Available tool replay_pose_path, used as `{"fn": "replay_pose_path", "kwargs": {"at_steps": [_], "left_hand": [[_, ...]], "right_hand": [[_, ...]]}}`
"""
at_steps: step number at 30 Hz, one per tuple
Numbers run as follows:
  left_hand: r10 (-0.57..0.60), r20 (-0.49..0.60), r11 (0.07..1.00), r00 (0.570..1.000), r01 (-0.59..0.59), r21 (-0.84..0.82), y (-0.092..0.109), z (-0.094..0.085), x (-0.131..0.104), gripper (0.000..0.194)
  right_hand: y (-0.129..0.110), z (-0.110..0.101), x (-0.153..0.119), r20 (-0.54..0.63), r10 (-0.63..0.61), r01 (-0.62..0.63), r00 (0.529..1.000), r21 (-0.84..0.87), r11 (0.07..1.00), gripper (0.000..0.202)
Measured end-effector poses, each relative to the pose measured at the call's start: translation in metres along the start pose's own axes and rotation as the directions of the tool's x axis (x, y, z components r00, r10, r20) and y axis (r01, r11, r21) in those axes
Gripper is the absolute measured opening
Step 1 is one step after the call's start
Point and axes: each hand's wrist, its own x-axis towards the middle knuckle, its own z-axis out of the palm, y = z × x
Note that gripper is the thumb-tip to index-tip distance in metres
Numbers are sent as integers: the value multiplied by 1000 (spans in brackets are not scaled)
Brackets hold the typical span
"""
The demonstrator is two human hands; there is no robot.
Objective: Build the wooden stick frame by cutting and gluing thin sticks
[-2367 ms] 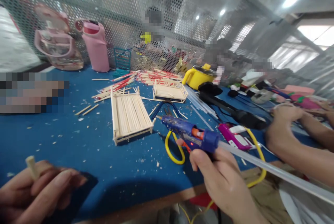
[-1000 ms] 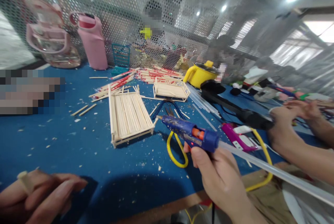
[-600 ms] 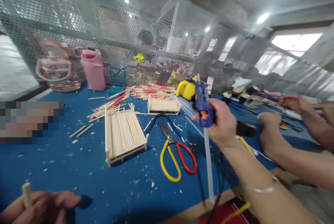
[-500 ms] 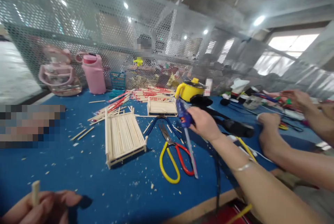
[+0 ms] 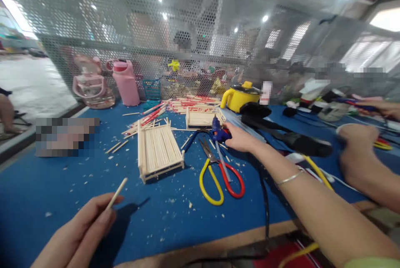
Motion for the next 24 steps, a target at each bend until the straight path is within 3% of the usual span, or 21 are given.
{"fn": "replay_pose_path", "kwargs": {"at_steps": [3, 4, 5, 6, 7, 8, 10, 12, 15, 18, 20, 21, 22, 24], "left_hand": [[265, 101, 964, 959, -266, -4, 10, -10, 10, 24], [339, 121, 940, 933, -342, 0, 16, -13, 14, 22], [386, 118, 921, 915, -390, 12, 22, -17, 18, 21], [410, 108, 909, 906, -416, 34, 29, -20, 22, 21], [415, 114, 904, 903, -423, 59, 37, -22, 26, 20], [425, 110, 898, 899, -434, 73, 44, -24, 29, 20], [448, 105, 887, 888, -456, 74, 56, -25, 31, 20], [460, 122, 880, 880, -470, 73, 61, -22, 31, 22], [373, 184, 912, 909, -396, 108, 55, -16, 30, 21], [124, 141, 970, 982, -149, 190, 41, -9, 39, 35], [-5, 115, 978, 993, -19, 207, 32, -4, 52, 46], [-28, 133, 981, 991, 2, 196, 28, -2, 60, 46], [-31, 160, 984, 987, 2, 178, 26, 1, 67, 43], [-12, 190, 989, 982, -16, 148, 22, 4, 79, 37]], "right_hand": [[-31, -17, -14, -202, 78, -75, 976, 20, 997, 49], [-49, -25, -22, -371, 73, -54, 926, 61, 997, 41], [-71, -33, -32, -479, 17, 31, 877, 93, 995, 33], [-94, -41, -42, -506, -107, 174, 856, 87, 981, 28], [-117, -47, -53, -482, -293, 357, 825, 44, 933, 23], [-137, -51, -65, -420, -489, 537, 765, -4, 843, 23], [-169, -53, -84, -303, -611, 649, 731, 31, 761, 23], [-182, -49, -96, -251, -616, 652, 747, 96, 752, 23], [-176, -45, -96, -220, -586, 622, 779, 166, 765, 24], [-154, -55, -77, -309, -454, 514, 836, 149, 845, 19], [-140, -64, -57, -416, -185, 303, 890, 238, 923, 15], [-136, -68, -47, -424, -35, 197, 905, 346, 917, 16], [-133, -69, -38, -402, 94, 115, 911, 465, 878, 18], [-130, -67, -22, -297, 199, 47, 934, 655, 754, 20]]}}
